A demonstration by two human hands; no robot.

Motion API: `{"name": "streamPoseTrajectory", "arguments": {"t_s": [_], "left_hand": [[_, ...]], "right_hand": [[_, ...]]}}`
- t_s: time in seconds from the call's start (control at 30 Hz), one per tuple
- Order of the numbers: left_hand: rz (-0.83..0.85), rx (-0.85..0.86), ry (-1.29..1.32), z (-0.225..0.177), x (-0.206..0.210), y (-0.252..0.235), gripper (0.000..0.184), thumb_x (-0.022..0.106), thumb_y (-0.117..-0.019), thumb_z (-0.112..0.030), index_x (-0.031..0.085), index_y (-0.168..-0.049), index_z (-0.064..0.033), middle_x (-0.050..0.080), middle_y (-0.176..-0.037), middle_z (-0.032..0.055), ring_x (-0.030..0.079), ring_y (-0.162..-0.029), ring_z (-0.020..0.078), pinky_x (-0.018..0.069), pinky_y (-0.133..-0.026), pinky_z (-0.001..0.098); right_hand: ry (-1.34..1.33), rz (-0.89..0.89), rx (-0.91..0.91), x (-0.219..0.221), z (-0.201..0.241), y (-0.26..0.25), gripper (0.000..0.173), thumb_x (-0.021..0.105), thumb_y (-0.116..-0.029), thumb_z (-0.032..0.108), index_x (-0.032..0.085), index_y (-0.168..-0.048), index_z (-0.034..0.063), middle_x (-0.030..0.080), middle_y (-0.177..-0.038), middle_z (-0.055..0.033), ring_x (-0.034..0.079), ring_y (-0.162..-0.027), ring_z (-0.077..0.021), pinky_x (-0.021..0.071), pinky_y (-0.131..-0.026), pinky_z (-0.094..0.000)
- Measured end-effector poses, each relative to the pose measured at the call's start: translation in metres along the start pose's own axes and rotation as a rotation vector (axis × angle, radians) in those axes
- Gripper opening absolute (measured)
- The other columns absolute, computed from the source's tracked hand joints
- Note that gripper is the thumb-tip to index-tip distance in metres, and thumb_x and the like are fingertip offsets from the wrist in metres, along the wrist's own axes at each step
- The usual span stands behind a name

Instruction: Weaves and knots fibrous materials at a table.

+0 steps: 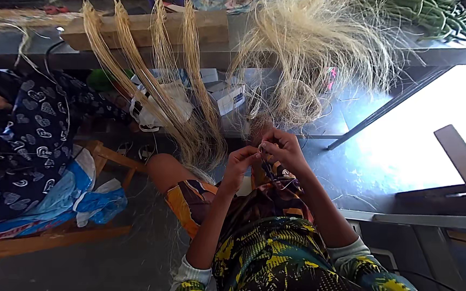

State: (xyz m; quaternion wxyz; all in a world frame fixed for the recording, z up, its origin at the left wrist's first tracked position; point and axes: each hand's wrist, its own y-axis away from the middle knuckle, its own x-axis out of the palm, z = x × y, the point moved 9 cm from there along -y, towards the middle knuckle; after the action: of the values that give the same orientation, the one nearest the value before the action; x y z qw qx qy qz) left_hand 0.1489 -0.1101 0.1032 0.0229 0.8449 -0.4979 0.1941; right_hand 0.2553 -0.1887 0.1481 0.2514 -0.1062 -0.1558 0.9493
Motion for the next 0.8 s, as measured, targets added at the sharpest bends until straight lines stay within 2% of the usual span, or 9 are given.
{"name": "streamPoseTrajectory", "arguments": {"t_s": [0.1, 0.17, 0.27, 0.37, 0.4, 0.5, 0.6, 0.7, 0.8], "left_hand": [[0.024, -0.005, -0.035, -0.004, 0.0, -0.001, 0.023, 0.053, -0.0953, -0.003, 0.072, -0.084, -0.0121, 0.067, -0.081, -0.0053, 0.064, -0.082, 0.0053, 0.0535, -0.085, 0.0269], [0.041, -0.002, -0.067, -0.008, 0.0, -0.001, 0.024, 0.052, -0.0954, -0.004, 0.071, -0.083, -0.0134, 0.066, -0.08, -0.007, 0.062, -0.08, 0.0035, 0.0522, -0.082, 0.0245], [0.087, 0.043, -0.13, -0.019, 0.005, 0.001, 0.023, 0.053, -0.0952, -0.003, 0.071, -0.085, -0.0128, 0.065, -0.082, -0.0077, 0.061, -0.081, 0.0028, 0.0518, -0.081, 0.0238], [0.069, 0.09, -0.195, -0.031, 0.006, 0.006, 0.022, 0.053, -0.0954, -0.003, 0.071, -0.087, -0.0113, 0.064, -0.084, -0.0065, 0.061, -0.083, 0.0043, 0.0525, -0.082, 0.0246], [0.053, 0.101, -0.211, -0.034, 0.005, 0.007, 0.022, 0.052, -0.0957, -0.003, 0.071, -0.087, -0.0112, 0.064, -0.084, -0.0062, 0.062, -0.083, 0.0046, 0.0529, -0.082, 0.0246], [0.021, 0.129, -0.23, -0.039, 0.001, 0.007, 0.023, 0.051, -0.0962, -0.003, 0.07, -0.087, -0.0118, 0.065, -0.084, -0.0064, 0.062, -0.082, 0.004, 0.053, -0.081, 0.0239], [-0.015, 0.128, -0.239, -0.041, -0.002, 0.007, 0.023, 0.051, -0.096, -0.002, 0.07, -0.087, -0.0113, 0.065, -0.082, -0.006, 0.062, -0.079, 0.0037, 0.053, -0.079, 0.0229], [-0.038, 0.145, -0.282, -0.042, -0.001, 0.007, 0.02, 0.053, -0.0964, -0.003, 0.069, -0.087, -0.0104, 0.064, -0.082, -0.0062, 0.061, -0.079, 0.0033, 0.0527, -0.078, 0.0225], [-0.082, 0.223, -0.398, -0.048, 0.001, 0.01, 0.014, 0.058, -0.0963, -0.005, 0.07, -0.091, -0.0072, 0.062, -0.085, -0.0048, 0.06, -0.082, 0.004, 0.0522, -0.079, 0.0226]], "right_hand": [[0.145, 0.185, -0.039, 0.002, 0.009, -0.007, 0.006, 0.059, -0.0953, 0.007, 0.063, -0.093, 0.0028, 0.059, -0.076, -0.0002, 0.055, -0.066, -0.0044, 0.0485, -0.062, -0.0209], [0.285, 0.328, -0.174, 0.003, 0.024, -0.013, 0.006, 0.061, -0.0935, 0.006, 0.064, -0.091, 0.0013, 0.059, -0.074, -0.0012, 0.055, -0.064, -0.004, 0.0482, -0.06, -0.0204], [0.497, 0.423, -0.311, 0.001, 0.051, -0.023, 0.004, 0.064, -0.0889, 0.01, 0.065, -0.087, 0.0063, 0.058, -0.069, 0.002, 0.054, -0.06, -0.0039, 0.0466, -0.056, -0.0221], [0.642, 0.314, -0.382, -0.012, 0.071, -0.029, 0.009, 0.063, -0.0935, 0.013, 0.069, -0.097, 0.007, 0.065, -0.081, -0.002, 0.062, -0.071, -0.013, 0.0541, -0.069, -0.0353], [0.64, 0.244, -0.388, -0.021, 0.074, -0.029, 0.011, 0.061, -0.0951, 0.012, 0.068, -0.1, 0.0063, 0.066, -0.084, -0.0032, 0.063, -0.074, -0.0145, 0.0533, -0.072, -0.0377], [0.509, 0.152, -0.394, -0.033, 0.078, -0.025, 0.015, 0.056, -0.0966, 0.01, 0.068, -0.101, 0.0031, 0.067, -0.088, -0.0025, 0.063, -0.077, -0.0084, 0.055, -0.073, -0.0293], [0.358, 0.217, -0.349, -0.022, 0.065, -0.012, 0.017, 0.062, -0.0944, 0.012, 0.069, -0.104, 0.0001, 0.069, -0.092, -0.0038, 0.065, -0.08, -0.0075, 0.0581, -0.075, -0.0268], [0.276, 0.221, -0.296, -0.008, 0.053, -0.005, 0.017, 0.069, -0.091, 0.011, 0.069, -0.103, -0.0005, 0.068, -0.086, -0.0035, 0.064, -0.075, -0.0071, 0.0574, -0.07, -0.0251], [0.284, 0.15, -0.254, 0.001, 0.046, -0.005, 0.01, 0.069, -0.0913, 0.011, 0.071, -0.099, 0.0038, 0.068, -0.082, 0.0007, 0.063, -0.073, -0.0041, 0.0544, -0.07, -0.0246]]}}
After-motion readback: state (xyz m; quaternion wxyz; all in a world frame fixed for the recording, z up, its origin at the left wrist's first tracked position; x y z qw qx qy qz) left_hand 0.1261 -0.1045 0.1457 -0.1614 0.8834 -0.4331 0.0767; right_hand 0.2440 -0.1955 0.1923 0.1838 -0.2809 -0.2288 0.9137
